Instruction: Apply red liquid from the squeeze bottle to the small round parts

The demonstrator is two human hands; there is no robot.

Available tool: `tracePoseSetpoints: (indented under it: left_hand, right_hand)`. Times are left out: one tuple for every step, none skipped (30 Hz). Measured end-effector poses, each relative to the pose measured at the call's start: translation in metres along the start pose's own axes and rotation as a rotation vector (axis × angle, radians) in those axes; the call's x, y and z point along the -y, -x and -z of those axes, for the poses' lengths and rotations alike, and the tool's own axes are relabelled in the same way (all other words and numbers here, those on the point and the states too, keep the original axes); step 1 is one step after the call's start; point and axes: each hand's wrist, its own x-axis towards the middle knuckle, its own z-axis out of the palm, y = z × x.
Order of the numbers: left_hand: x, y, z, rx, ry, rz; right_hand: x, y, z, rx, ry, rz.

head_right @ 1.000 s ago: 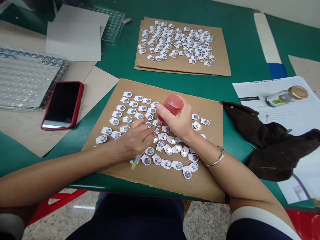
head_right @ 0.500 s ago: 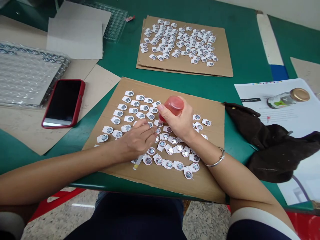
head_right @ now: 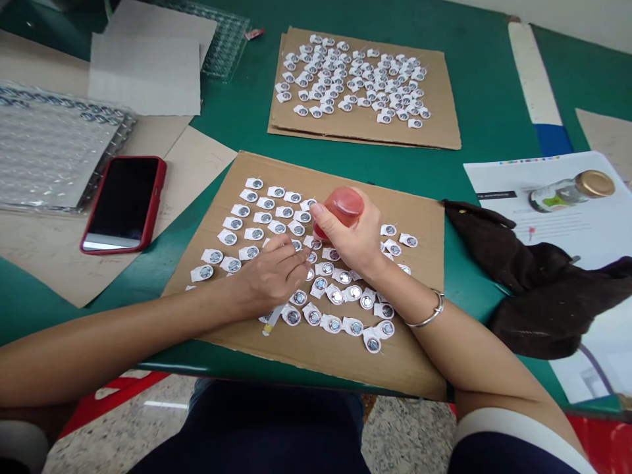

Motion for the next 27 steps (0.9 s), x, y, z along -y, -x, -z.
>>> tracePoseSetpoints:
  left_hand:
    - [0.0, 0.0, 0.0, 0.001, 0.0, 0.0]
    - [0.0001, 0.0001, -0.0001, 0.003, -0.001, -0.001]
    - [0.0001, 0.0001, -0.0001, 0.007, 0.0, -0.003]
    - [0.0002, 0.0002, -0.0001, 0.011, 0.001, -0.005]
    - [0.0003, 0.0002, -0.0001, 0.013, 0.003, -0.006]
    - [0.0003, 0.0003, -0.0002, 0.013, 0.005, -0.007]
    - [0.0004, 0.0005, -0.0003, 0.014, 0.009, -0.007]
    - [0.0005, 0.0006, -0.0004, 0.015, 0.012, -0.007]
    - [0.0006, 0.0008, -0.0006, 0.016, 0.015, -0.008]
    - [0.0007, 0.0009, -0.0008, 0.018, 0.017, -0.008]
    - [0.0007, 0.001, -0.0009, 0.023, 0.018, -0.01]
    - [0.0008, 0.0011, -0.001, 0.029, 0.019, -0.01]
    - [0.0008, 0.0011, -0.001, 0.034, 0.019, -0.01]
    - [0.0008, 0.0011, -0.001, 0.038, 0.021, -0.009]
    - [0.0008, 0.0011, -0.0009, 0.042, 0.023, -0.005]
    - [0.0008, 0.001, -0.0008, 0.045, 0.025, 0.0]
    - [0.0008, 0.001, -0.0008, 0.047, 0.029, 0.004]
    - [0.0007, 0.001, -0.0007, 0.048, 0.032, 0.007]
    - [0.0007, 0.001, -0.0007, 0.047, 0.036, 0.008]
    - [0.0007, 0.001, -0.0006, 0.045, 0.039, 0.01]
    - [0.0007, 0.001, -0.0006, 0.043, 0.041, 0.009]
    - [0.0007, 0.001, -0.0006, 0.041, 0.042, 0.009]
    - [0.0007, 0.001, -0.0005, 0.043, 0.04, 0.009]
    - [0.0008, 0.001, -0.0004, 0.048, 0.039, 0.01]
    - [0.0009, 0.001, -0.0003, 0.053, 0.039, 0.01]
    - [0.001, 0.001, -0.0003, 0.057, 0.04, 0.01]
    - [0.0012, 0.0009, -0.0004, 0.06, 0.042, 0.01]
  right_hand:
    - [0.0002, 0.0001, -0.0001, -0.001, -0.004, -0.003]
    - [0.0004, 0.0002, -0.0002, 0.002, -0.01, -0.008]
    - [0.0007, 0.0003, -0.0003, 0.006, -0.017, -0.014]
    - [0.001, 0.0003, -0.0002, 0.011, -0.024, -0.019]
    - [0.0012, 0.0003, -0.0001, 0.014, -0.028, -0.023]
    - [0.0014, 0.0003, 0.0, 0.013, -0.028, -0.027]
    - [0.0015, 0.0002, 0.0002, 0.01, -0.024, -0.03]
    - [0.0016, 0.0001, 0.0004, 0.006, -0.016, -0.033]
    - [0.0016, -0.0001, 0.0005, 0.004, -0.008, -0.035]
    - [0.0016, -0.0002, 0.0006, 0.003, 0.0, -0.037]
    - [0.0014, -0.0003, 0.0007, 0.002, 0.005, -0.037]
    - [0.0013, -0.0003, 0.0007, 0.003, 0.009, -0.037]
    - [0.001, -0.0004, 0.0007, 0.004, 0.012, -0.037]
    - [0.0006, -0.0006, 0.0007, 0.001, 0.014, -0.035]
    - [0.0002, -0.0007, 0.0006, -0.007, 0.016, -0.032]
    - [-0.0002, -0.0009, 0.0005, -0.015, 0.016, -0.025]
    - [-0.0006, -0.0012, 0.0005, -0.021, 0.014, -0.018]
    - [-0.001, -0.0015, 0.0004, -0.024, 0.009, -0.01]
    - [-0.0013, -0.0019, 0.0004, -0.027, 0.004, -0.003]
    - [-0.0015, -0.0023, 0.0004, -0.031, 0.0, 0.002]
    - [-0.0015, -0.0027, 0.0004, -0.036, 0.0, 0.005]
    - [-0.0014, -0.0031, 0.0005, -0.047, 0.005, 0.007]
    - [-0.0012, -0.0036, 0.0006, -0.061, 0.014, 0.009]
    - [-0.001, -0.004, 0.0008, -0.075, 0.026, 0.014]
    - [-0.0006, -0.0044, 0.001, -0.084, 0.037, 0.022]
    - [-0.0003, -0.0048, 0.0013, -0.091, 0.046, 0.034]
    - [0.0, -0.005, 0.0017, -0.094, 0.054, 0.046]
